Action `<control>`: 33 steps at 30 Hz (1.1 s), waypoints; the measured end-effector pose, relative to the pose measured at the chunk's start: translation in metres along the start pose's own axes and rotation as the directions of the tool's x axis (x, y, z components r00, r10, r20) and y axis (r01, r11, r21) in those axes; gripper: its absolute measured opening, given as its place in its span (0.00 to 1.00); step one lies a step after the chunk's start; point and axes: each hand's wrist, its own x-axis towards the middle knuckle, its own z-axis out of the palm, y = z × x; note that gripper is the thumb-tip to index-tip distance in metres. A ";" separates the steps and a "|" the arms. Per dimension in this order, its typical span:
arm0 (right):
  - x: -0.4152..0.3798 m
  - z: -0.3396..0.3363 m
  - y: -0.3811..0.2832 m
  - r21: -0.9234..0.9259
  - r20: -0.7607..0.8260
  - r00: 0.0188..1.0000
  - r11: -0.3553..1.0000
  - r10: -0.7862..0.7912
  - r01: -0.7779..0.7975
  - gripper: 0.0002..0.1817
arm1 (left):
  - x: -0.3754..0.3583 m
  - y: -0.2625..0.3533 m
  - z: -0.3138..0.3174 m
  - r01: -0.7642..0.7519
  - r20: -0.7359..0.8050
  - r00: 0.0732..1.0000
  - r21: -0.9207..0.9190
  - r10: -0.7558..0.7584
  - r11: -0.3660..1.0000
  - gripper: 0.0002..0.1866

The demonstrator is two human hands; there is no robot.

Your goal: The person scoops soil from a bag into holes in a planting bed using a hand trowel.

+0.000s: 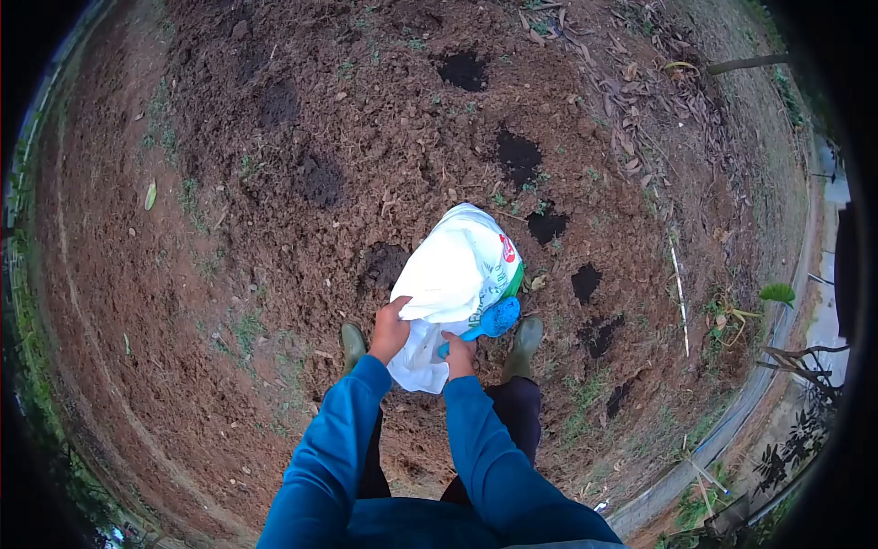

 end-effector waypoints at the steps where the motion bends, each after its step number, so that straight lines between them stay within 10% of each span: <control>1: 0.003 -0.001 0.000 -0.070 -0.018 0.997 0.995 0.071 -0.072 0.27 | -0.002 0.002 -0.003 0.000 -0.001 1.000 0.006 0.000 1.000 0.20; 3: -0.001 -0.009 -0.007 -0.035 -0.030 0.996 0.996 0.085 -0.086 0.26 | -0.004 0.010 -0.005 0.183 -0.099 0.892 -0.813 -0.442 0.553 0.13; 4: -0.004 -0.016 -0.015 0.014 0.016 0.999 0.999 0.031 -0.031 0.20 | -0.001 0.023 -0.011 0.173 -0.115 0.868 -0.842 -0.484 0.511 0.12; 7: -0.007 -0.023 -0.041 0.008 0.007 0.997 0.997 -0.077 0.077 0.11 | 0.011 0.060 -0.022 0.395 0.049 0.813 -0.779 -0.581 0.487 0.13; 10: -0.038 -0.044 -0.099 0.242 0.371 0.906 0.921 0.201 -0.304 0.10 | 0.003 0.053 -0.005 0.351 0.079 0.874 -0.783 -0.479 0.513 0.13; 16: -0.098 -0.124 -0.153 0.035 0.397 0.917 0.998 0.039 -0.058 0.16 | -0.074 0.090 -0.057 0.301 0.047 0.884 -0.818 -0.465 0.490 0.13; 33: -0.352 0.012 -0.146 -0.502 0.559 0.806 0.853 0.191 0.146 0.13 | -0.229 0.156 -0.308 0.260 -0.176 0.829 -0.718 -0.530 0.646 0.10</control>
